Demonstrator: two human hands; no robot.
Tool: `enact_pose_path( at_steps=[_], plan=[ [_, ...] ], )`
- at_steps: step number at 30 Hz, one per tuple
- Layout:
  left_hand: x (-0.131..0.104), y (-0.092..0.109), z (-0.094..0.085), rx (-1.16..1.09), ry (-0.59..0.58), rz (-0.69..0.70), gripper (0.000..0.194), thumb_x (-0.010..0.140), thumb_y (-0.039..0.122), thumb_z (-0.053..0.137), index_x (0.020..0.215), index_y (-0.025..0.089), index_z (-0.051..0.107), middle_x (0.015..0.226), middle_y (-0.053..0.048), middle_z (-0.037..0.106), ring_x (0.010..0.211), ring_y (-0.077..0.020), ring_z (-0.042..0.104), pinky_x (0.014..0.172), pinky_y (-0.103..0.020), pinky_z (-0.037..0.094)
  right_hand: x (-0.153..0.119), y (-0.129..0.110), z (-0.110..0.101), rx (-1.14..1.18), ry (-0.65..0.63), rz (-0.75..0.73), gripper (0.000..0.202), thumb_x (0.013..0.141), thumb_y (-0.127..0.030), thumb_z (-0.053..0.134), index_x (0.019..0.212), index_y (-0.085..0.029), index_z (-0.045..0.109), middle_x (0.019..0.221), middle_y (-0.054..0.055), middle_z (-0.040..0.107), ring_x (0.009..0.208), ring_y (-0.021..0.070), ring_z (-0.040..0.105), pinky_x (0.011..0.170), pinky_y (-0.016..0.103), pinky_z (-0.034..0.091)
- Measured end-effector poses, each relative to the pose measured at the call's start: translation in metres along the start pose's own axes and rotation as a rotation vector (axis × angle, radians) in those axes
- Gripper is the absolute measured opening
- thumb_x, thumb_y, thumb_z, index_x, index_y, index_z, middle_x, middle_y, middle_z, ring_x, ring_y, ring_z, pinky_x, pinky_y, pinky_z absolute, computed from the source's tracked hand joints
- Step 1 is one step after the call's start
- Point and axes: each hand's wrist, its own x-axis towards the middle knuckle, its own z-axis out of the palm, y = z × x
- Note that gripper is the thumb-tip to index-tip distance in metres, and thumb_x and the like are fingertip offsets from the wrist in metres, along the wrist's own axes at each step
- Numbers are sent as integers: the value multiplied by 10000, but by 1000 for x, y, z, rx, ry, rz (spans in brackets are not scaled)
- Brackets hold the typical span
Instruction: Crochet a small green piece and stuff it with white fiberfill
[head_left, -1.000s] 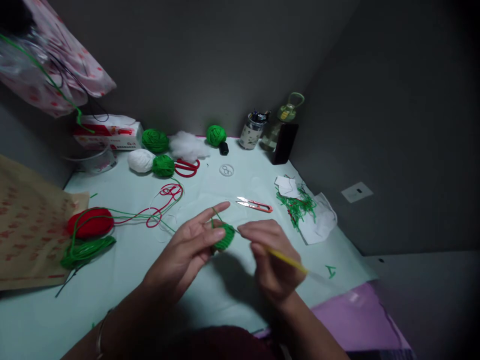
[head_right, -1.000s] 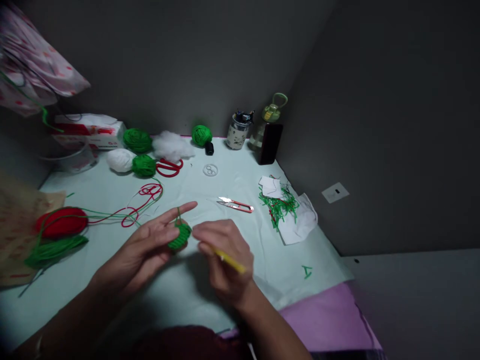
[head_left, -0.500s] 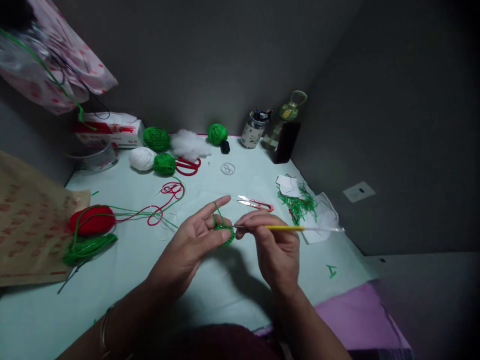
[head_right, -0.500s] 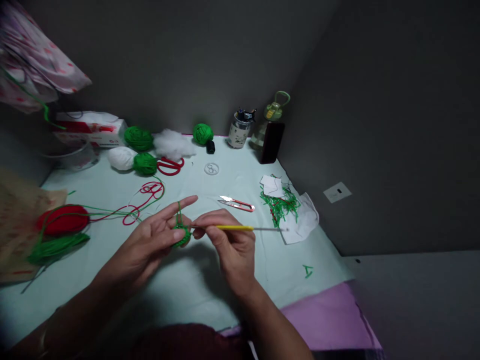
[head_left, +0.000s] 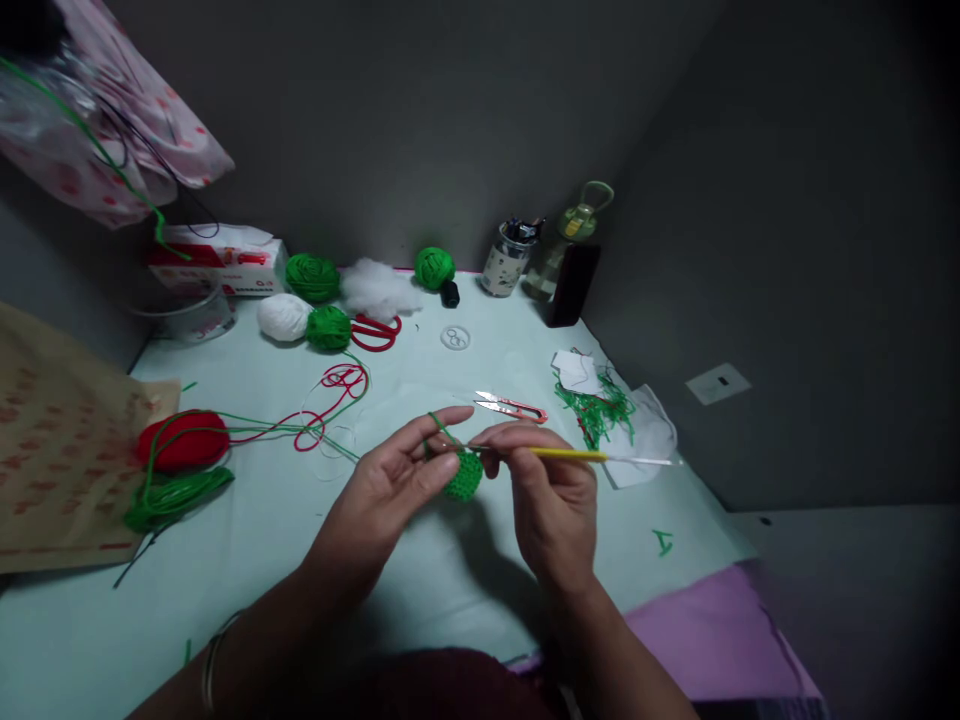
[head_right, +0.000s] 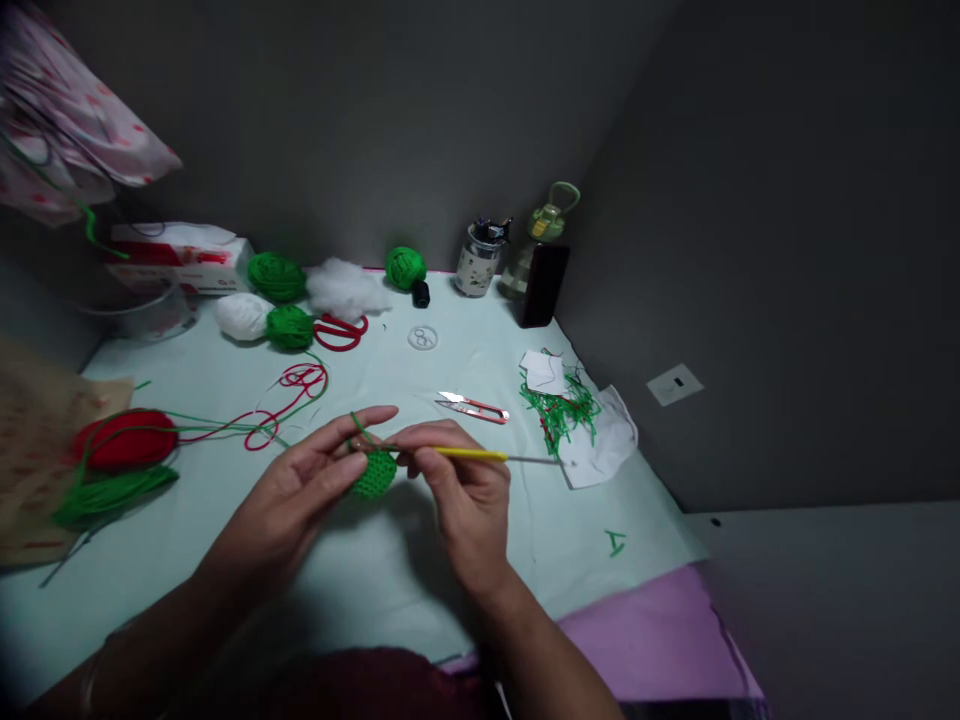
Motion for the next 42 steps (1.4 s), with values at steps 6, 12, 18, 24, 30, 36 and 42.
enact_pose_path(
  at_steps=[6,12,18,24,30,36,42],
  plan=[
    [0,8,-8,57,10,15,384,828,281,789,1206,288,724,885,6,599,832,-130,562,833,-263,464,6,-3,-4,176,16,144,185,992,-318,582,931,-238,737,863,17,736,711,115,653,692,267,533],
    [0,11,-6,149,45,38,395,832,236,774,1219,281,712,878,15,607,823,-119,560,814,-251,465,3,-11,-5,-39,-20,35,207,1024,-273,507,967,-243,704,901,21,745,737,132,681,712,303,571],
    [1,5,-1,60,83,60,506,816,184,781,1298,269,655,851,34,602,814,-105,563,790,-227,458,-8,-11,-2,-785,-169,-565,264,954,-122,586,1162,-250,686,997,60,746,924,200,709,760,362,608],
    [0,6,-4,-278,-11,-176,482,824,232,778,1295,202,680,858,-3,633,803,-102,568,781,-218,435,-7,-10,-3,-522,-31,-471,246,979,-141,544,1113,-247,721,943,51,732,848,181,687,705,346,597],
    [1,3,-4,-115,-37,-74,426,827,267,794,1246,272,724,940,-6,660,890,-122,569,846,-230,427,2,-8,1,-200,-47,-178,182,983,-207,571,1003,-260,744,910,29,740,864,175,687,696,326,584],
    [1,-4,5,-137,68,-33,500,810,243,818,1289,313,695,890,20,671,870,-106,587,859,-222,443,-8,-4,2,-648,-106,-481,352,918,-77,647,1207,-267,711,1072,65,727,990,190,676,811,364,585],
    [3,3,-2,-334,-35,-224,372,822,223,770,1192,190,759,895,-20,699,824,-91,599,831,-193,457,-4,-5,-5,-375,25,-326,255,973,-143,565,1083,-288,743,938,30,735,832,175,656,716,349,556]
  ],
)
